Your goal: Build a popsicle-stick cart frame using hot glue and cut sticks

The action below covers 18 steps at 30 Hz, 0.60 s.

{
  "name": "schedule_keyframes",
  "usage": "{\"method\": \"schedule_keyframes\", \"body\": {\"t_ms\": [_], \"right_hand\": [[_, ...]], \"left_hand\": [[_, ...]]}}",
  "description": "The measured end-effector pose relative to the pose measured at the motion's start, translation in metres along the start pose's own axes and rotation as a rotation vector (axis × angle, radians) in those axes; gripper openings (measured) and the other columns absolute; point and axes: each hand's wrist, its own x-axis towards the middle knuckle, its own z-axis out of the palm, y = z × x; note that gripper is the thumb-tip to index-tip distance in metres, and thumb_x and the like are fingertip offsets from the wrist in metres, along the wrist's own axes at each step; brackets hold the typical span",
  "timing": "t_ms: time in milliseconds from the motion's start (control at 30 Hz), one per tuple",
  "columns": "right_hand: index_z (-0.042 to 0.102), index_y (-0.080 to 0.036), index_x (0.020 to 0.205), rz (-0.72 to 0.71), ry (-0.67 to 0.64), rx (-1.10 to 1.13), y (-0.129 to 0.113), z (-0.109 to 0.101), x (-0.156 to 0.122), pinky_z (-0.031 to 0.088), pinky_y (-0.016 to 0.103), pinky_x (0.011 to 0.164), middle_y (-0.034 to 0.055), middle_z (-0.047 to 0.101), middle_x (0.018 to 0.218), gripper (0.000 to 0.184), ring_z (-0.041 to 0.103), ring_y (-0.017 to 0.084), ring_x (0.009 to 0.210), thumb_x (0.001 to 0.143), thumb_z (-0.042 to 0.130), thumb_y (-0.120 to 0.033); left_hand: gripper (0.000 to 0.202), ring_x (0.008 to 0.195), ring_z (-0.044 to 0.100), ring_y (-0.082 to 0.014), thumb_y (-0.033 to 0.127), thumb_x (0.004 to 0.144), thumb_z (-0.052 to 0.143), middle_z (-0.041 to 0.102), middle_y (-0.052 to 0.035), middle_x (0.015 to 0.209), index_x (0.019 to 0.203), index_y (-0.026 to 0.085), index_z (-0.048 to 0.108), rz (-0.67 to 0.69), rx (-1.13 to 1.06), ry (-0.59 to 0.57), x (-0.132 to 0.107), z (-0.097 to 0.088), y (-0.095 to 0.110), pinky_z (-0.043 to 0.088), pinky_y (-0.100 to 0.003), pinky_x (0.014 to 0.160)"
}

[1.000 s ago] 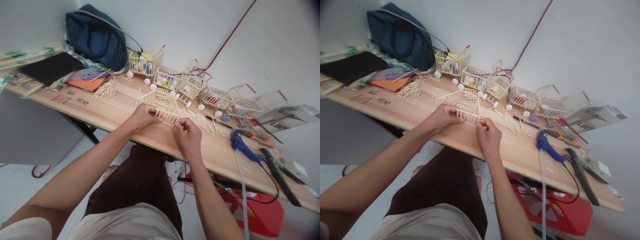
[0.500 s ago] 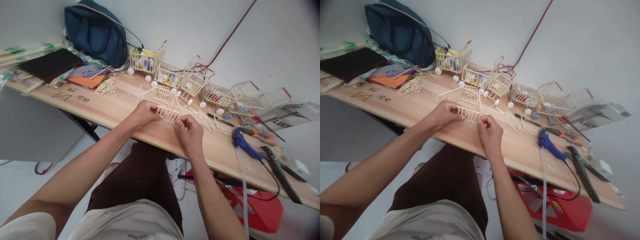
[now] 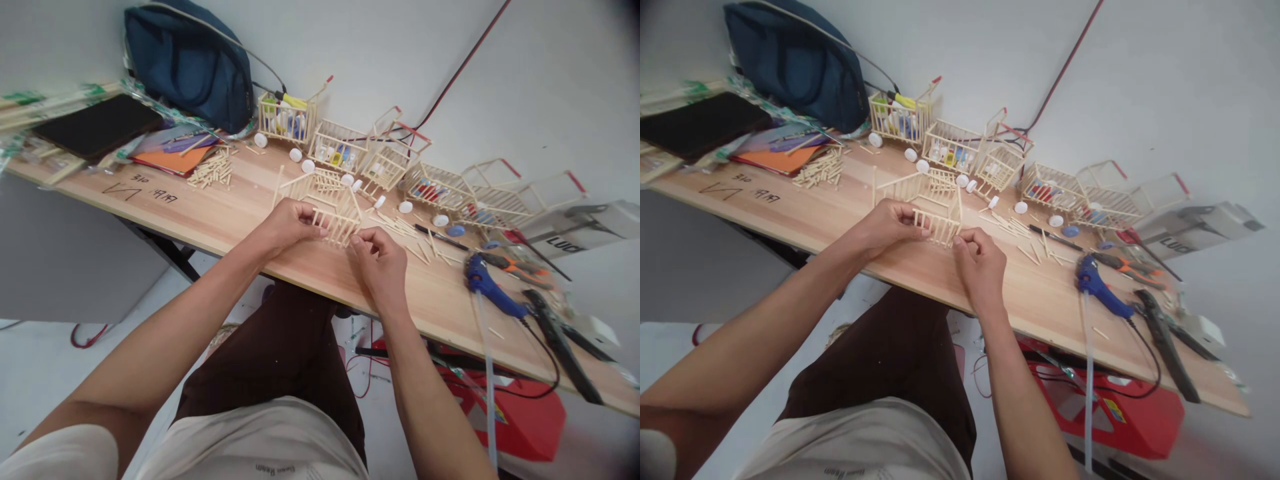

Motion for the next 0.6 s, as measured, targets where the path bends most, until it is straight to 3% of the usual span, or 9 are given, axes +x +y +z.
{"method": "schedule_keyframes", "body": {"t_ms": [600], "right_hand": [[0.06, -0.02, 0.074, 0.017, -0.007, -0.007, -0.003, -0.0001, -0.0002, 0.037, 0.026, 0.063, -0.0023, 0.059, 0.069, 0.015, 0.045, 0.013, 0.061, 0.083, 0.056, -0.031]], "left_hand": [[0.018, 0.06, 0.056, -0.0092, 0.02, 0.054, 0.079, 0.065, 0.0008, 0.065, 0.067, 0.012, 0.069, 0.024, 0.021, -0.019, 0.0014, -0.0013, -0.0036, 0.043, -0.021, 0.06]]}}
